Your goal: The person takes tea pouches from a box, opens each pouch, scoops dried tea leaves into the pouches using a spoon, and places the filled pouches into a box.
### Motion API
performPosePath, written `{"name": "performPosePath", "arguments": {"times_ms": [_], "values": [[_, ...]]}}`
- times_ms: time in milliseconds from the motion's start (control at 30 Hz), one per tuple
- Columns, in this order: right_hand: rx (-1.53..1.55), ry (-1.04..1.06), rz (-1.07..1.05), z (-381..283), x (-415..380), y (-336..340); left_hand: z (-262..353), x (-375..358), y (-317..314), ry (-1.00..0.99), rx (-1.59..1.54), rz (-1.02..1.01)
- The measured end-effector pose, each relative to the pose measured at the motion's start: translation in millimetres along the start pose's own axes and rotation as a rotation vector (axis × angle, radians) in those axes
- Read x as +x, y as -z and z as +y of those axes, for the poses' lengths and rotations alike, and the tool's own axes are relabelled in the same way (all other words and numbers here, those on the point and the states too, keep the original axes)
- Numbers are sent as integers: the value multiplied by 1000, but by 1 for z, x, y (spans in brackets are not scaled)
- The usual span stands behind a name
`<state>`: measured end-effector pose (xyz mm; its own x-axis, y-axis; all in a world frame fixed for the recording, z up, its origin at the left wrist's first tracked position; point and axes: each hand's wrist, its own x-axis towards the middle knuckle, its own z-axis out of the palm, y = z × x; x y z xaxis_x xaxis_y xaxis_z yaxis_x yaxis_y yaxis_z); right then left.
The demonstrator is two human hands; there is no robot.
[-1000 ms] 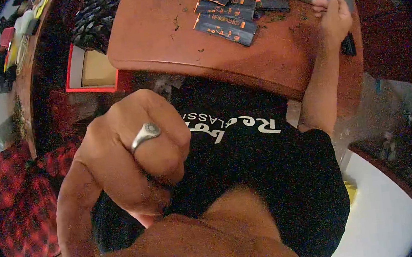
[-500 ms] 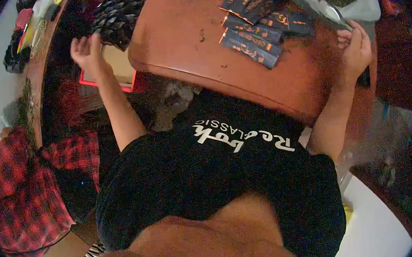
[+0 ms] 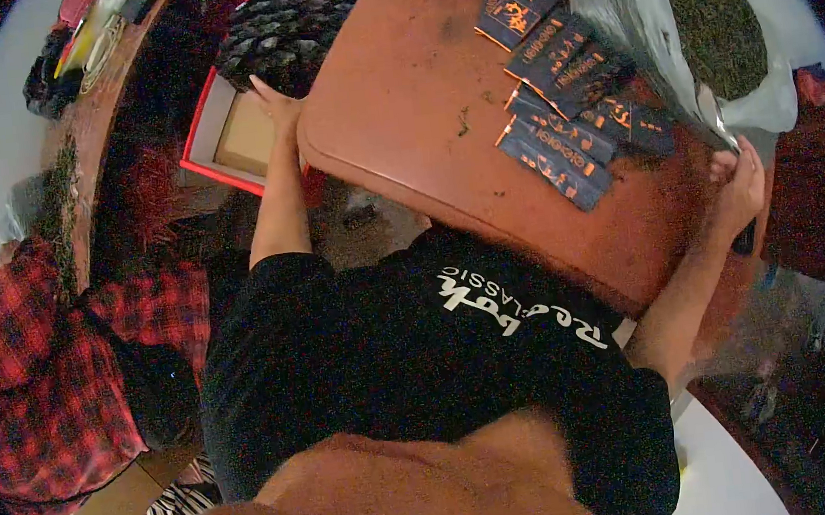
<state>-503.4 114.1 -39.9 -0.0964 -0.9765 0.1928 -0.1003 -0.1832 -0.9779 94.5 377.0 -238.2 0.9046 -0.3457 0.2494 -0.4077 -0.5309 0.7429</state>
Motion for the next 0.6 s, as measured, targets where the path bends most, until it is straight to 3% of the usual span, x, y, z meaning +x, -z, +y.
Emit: {"name": "performPosePath", "arguments": {"times_ms": [167, 600], "values": [[11, -17, 16, -3, -3, -5, 33, -6, 1, 60, -67, 12], [94, -50, -54, 14, 11, 2, 14, 5, -30, -32, -36, 44]]}}
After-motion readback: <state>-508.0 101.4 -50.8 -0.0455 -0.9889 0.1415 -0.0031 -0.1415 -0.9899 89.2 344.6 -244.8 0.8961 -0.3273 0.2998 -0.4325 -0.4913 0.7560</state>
